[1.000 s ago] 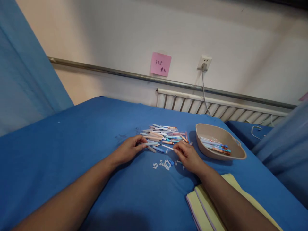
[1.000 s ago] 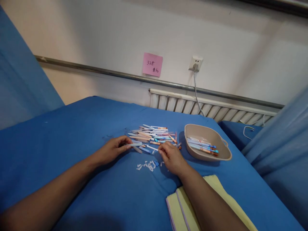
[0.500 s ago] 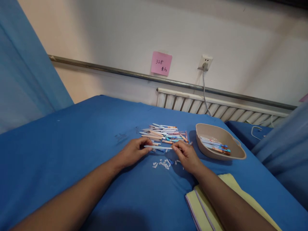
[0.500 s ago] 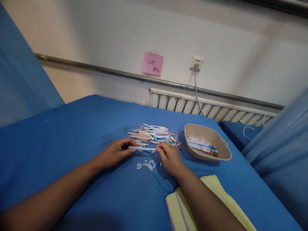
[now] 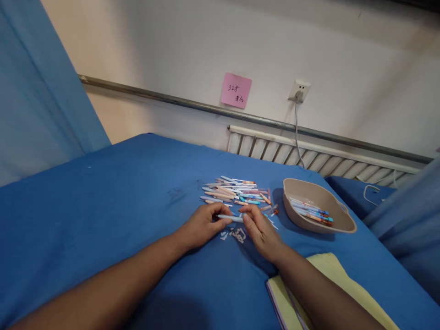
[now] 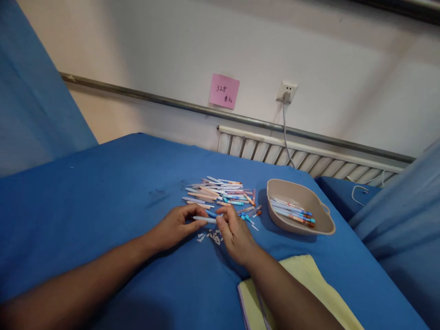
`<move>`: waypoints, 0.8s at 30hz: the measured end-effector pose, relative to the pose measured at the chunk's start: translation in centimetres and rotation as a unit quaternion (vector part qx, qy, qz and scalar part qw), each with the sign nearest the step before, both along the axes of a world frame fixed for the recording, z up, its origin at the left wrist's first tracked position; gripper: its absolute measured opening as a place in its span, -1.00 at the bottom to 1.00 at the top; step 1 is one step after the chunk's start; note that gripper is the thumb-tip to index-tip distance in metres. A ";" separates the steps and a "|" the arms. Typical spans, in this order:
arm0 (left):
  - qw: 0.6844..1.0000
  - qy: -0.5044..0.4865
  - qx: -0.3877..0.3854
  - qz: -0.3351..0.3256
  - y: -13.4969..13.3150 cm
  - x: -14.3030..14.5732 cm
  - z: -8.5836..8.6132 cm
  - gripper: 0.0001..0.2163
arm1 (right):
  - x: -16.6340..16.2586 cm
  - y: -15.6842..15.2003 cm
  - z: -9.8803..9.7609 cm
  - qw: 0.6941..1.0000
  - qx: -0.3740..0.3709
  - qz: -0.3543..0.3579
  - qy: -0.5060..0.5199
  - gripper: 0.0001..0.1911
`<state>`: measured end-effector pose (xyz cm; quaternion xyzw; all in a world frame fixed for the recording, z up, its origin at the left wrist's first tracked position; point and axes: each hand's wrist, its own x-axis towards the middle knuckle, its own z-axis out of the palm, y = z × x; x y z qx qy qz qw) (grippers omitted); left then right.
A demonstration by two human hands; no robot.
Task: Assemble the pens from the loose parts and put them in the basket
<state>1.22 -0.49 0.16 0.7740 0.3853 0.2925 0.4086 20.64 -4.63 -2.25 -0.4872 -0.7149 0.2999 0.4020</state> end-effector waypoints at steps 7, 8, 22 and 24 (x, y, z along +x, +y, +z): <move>0.995 0.078 -0.063 -0.026 0.5 -1.2 -0.4 -0.81 | 0.7 1.6 -2.4 0.986 -0.100 -0.020 0.131 -0.73; 0.994 0.091 -0.059 -0.032 0.7 -1.7 -0.2 -0.81 | 0.9 1.8 -2.6 0.986 -0.103 -0.024 0.128 -0.73; 0.968 -0.057 -0.103 0.223 5.7 -6.9 0.2 -0.84 | 2.7 2.6 -3.3 0.994 -0.059 -0.089 -0.033 -0.82; 0.966 -0.050 -0.107 0.232 5.9 -6.6 -0.7 -0.85 | 2.5 2.5 -3.2 0.994 -0.053 -0.085 -0.047 -0.83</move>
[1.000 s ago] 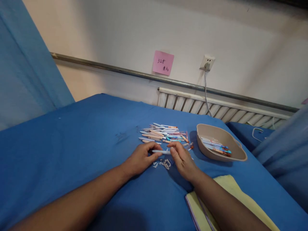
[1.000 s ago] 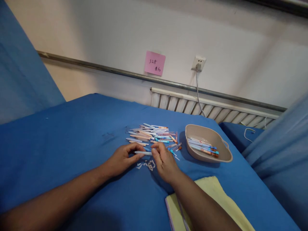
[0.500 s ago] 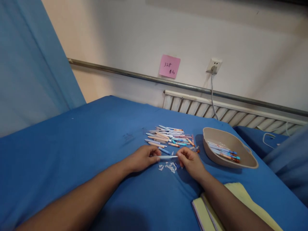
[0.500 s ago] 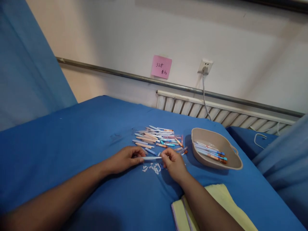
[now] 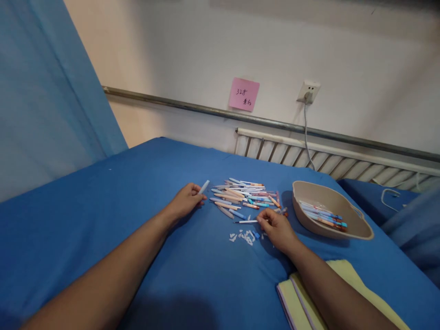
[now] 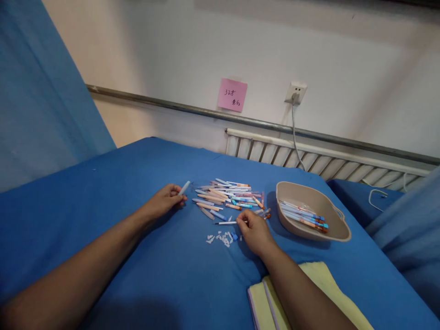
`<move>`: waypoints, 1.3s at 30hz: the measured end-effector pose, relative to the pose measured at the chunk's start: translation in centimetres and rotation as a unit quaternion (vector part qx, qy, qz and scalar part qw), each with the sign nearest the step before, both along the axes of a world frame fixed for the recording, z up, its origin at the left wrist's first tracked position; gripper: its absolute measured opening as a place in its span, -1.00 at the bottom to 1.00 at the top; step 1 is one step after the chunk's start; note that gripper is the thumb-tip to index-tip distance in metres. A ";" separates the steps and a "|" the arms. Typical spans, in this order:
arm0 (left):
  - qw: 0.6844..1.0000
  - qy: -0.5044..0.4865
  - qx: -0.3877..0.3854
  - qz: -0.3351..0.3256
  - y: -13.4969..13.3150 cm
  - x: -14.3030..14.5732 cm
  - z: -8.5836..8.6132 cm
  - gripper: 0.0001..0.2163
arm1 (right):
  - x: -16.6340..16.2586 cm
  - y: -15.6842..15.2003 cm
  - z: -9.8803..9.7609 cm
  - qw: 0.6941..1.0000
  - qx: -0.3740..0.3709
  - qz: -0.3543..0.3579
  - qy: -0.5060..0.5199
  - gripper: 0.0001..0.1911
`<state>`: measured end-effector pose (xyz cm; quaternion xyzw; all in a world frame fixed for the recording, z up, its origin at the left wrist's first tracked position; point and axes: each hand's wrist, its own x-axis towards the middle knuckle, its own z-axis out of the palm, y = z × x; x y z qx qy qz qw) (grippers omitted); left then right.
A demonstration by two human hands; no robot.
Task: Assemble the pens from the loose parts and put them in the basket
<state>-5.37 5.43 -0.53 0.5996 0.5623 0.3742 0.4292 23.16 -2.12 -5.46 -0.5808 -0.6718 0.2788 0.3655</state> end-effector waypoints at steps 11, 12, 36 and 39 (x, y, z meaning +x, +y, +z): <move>0.983 0.174 0.063 -0.014 1.0 -0.6 -0.1 -0.87 | -0.5 -0.8 1.2 0.991 0.049 0.067 -0.103 -0.78; 0.979 0.192 0.072 -0.019 1.0 -0.6 0.0 -0.85 | -0.6 -0.9 1.3 0.989 0.053 0.080 -0.113 -0.78; 0.981 0.148 0.118 -0.049 -0.2 1.6 -1.1 -0.73 | 0.7 0.1 1.2 0.991 0.037 -0.068 -0.108 -0.80; 0.972 0.167 0.128 -0.102 -1.4 2.4 -0.4 -0.73 | 1.3 0.5 1.2 0.986 0.045 -0.098 -0.125 -0.82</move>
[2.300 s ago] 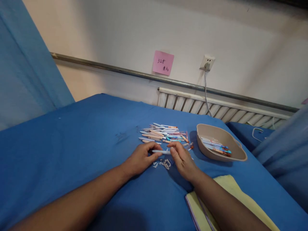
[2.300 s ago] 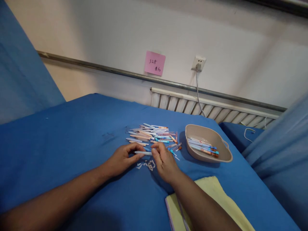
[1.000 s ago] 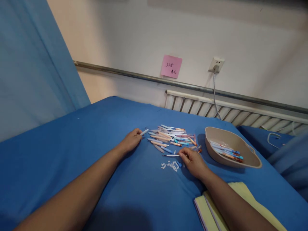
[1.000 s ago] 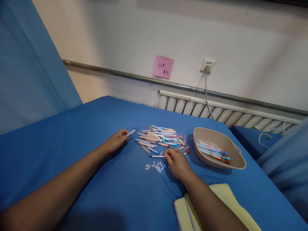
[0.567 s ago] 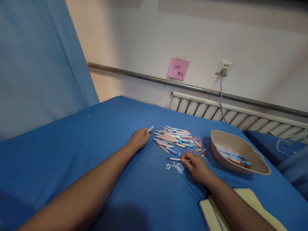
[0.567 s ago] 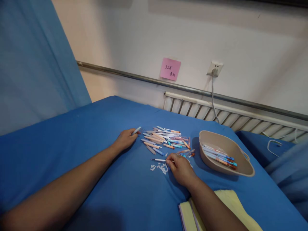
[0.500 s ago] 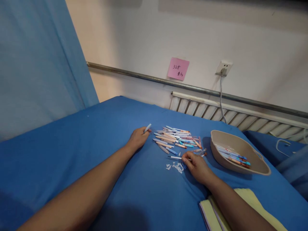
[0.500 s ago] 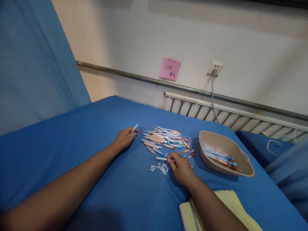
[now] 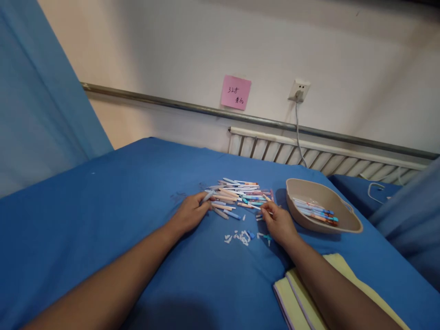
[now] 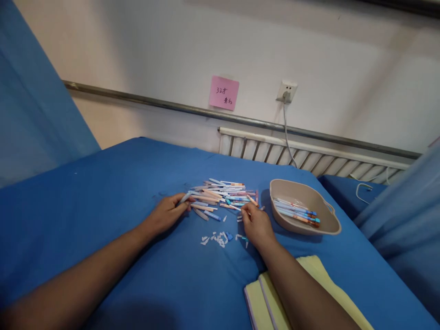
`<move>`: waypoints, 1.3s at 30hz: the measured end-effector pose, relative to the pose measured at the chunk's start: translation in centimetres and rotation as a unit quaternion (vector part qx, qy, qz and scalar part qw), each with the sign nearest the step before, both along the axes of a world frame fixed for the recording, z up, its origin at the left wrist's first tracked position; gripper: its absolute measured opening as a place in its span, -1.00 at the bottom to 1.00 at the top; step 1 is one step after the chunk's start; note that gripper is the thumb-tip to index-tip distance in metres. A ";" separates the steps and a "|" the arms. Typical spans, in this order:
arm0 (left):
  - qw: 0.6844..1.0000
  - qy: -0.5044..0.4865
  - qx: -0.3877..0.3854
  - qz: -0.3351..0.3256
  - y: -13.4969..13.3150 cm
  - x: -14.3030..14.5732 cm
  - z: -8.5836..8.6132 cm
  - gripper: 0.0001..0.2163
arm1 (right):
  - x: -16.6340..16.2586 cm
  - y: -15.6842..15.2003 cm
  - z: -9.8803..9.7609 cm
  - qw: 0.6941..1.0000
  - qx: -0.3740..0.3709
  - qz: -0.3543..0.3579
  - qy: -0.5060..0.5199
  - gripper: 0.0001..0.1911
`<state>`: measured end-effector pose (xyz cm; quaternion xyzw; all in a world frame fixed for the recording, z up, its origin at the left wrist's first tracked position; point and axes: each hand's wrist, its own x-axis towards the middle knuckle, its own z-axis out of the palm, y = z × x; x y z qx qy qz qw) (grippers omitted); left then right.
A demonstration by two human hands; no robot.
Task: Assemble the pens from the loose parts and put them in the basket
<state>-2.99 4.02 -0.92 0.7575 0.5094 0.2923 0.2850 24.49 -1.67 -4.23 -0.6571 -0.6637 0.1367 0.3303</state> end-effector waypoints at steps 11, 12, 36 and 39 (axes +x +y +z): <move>0.961 0.145 0.129 -0.196 -2.1 1.8 1.3 -0.58 | -0.7 0.5 -0.2 0.999 0.008 0.040 -0.007 -0.83; 0.958 0.158 0.125 -0.202 -2.3 1.9 1.4 -0.59 | -0.7 0.5 -0.1 0.999 0.008 0.042 -0.007 -0.84; 0.951 0.212 0.124 -0.190 -2.4 1.1 1.6 -0.61 | 1.1 1.1 0.3 0.998 -0.007 -0.039 -0.038 -0.82; 0.952 0.211 0.102 -0.198 -3.2 0.8 2.5 -0.62 | 1.0 1.0 0.2 0.999 -0.005 -0.030 -0.033 -0.82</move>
